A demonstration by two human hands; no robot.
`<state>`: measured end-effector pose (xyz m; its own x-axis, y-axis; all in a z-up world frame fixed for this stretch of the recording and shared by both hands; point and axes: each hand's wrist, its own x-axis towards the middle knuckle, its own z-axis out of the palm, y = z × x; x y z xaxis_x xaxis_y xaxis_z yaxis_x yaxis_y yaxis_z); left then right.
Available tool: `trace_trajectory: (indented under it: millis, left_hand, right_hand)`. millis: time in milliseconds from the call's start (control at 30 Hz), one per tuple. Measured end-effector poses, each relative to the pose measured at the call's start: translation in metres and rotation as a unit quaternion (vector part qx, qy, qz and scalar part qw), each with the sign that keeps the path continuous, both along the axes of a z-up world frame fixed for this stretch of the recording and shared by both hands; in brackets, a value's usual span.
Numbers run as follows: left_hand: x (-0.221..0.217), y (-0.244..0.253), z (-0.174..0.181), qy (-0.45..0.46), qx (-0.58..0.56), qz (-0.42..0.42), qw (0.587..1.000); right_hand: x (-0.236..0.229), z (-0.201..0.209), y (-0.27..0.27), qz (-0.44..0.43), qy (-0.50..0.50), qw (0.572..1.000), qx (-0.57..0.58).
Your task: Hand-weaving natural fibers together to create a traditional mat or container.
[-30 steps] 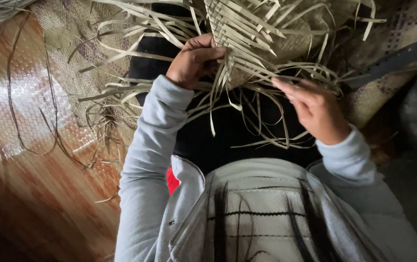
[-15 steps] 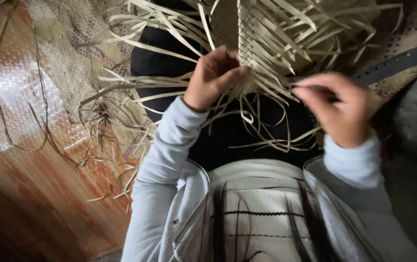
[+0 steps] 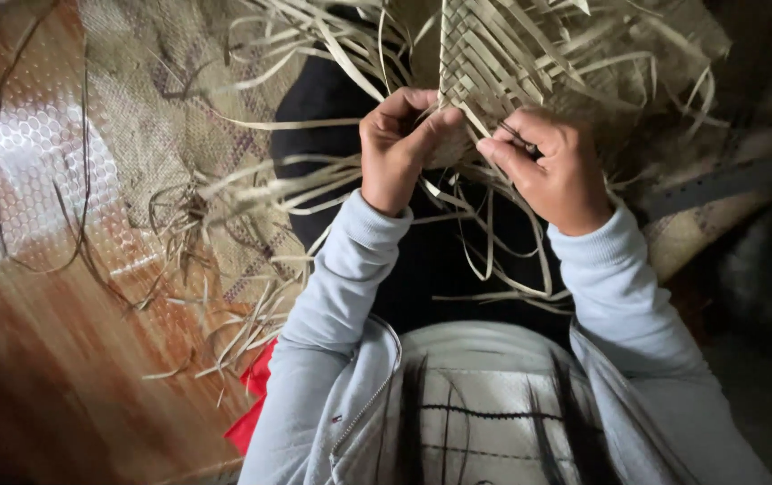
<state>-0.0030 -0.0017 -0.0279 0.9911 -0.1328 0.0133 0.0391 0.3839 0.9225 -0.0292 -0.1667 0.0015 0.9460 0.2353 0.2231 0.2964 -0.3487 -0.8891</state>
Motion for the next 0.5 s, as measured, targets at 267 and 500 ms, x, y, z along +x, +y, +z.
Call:
trace_trajectory:
  millis: [267,500]
  left_hand:
    - [0.029,-0.001,0.004,-0.026,-0.041,0.026,0.999]
    - [0.027,-0.005,0.004,-0.041,0.009,0.023,0.999]
  right_hand:
    - [0.008,0.005,-0.013,-0.052,0.029,0.998,-0.038]
    - [0.014,-0.002,0.005,-0.095,0.034,0.995,-0.003]
